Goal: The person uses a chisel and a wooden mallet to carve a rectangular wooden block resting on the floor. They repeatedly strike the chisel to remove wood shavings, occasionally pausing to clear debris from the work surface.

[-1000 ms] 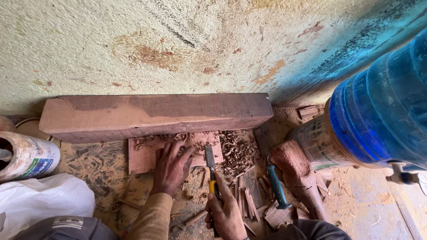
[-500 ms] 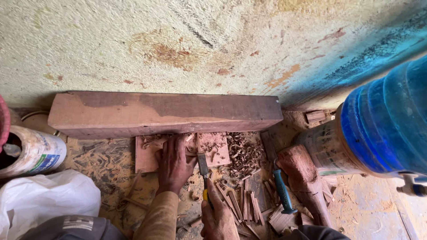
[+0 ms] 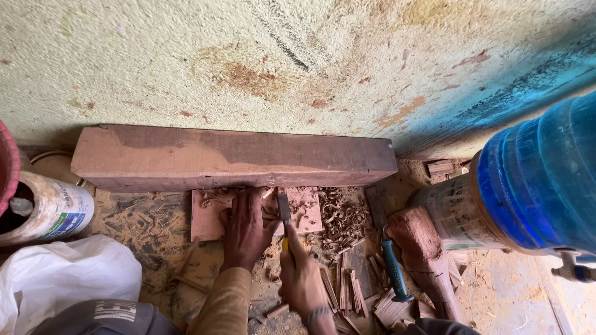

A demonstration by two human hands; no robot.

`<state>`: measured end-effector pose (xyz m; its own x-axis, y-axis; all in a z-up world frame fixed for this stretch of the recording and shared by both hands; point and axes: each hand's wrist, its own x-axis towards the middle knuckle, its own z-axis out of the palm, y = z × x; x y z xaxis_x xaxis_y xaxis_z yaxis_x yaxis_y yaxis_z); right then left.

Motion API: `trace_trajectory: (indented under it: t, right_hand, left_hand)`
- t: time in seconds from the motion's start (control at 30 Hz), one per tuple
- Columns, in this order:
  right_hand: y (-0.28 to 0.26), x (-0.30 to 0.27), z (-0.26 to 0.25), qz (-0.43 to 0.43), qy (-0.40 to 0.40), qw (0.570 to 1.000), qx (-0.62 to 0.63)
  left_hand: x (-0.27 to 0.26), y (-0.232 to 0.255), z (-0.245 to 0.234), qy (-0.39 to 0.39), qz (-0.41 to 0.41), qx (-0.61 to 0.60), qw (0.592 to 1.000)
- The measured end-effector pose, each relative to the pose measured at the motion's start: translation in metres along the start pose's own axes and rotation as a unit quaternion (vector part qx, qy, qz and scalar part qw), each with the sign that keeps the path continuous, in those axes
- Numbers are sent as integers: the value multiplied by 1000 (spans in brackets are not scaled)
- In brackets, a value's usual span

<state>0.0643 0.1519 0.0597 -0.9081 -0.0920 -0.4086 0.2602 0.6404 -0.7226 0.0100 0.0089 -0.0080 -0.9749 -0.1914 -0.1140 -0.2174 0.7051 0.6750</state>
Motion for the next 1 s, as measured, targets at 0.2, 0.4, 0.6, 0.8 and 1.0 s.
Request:
trace_trajectory:
  t: [0.2,0.4,0.6,0.8,1.0]
  right_hand:
    - [9,-23,-1,7,22,999,-30]
    - [11,21,7,-38,49,995,-83]
    - [-12,-5,-15,123,89,834,531]
    - [-9,-41,-43,181,110,861,463]
    - [-9,-46,-42,162,92,888,421]
  left_hand:
    - [1,-5,7,61,56,-27,996]
    - [-12,4,3,85,49,20,995]
    - [-8,6,-4,108,86,-21,990]
    - [-5,1,10,125,126,18,984]
    - [-10,-2,14,167,194,17,967]
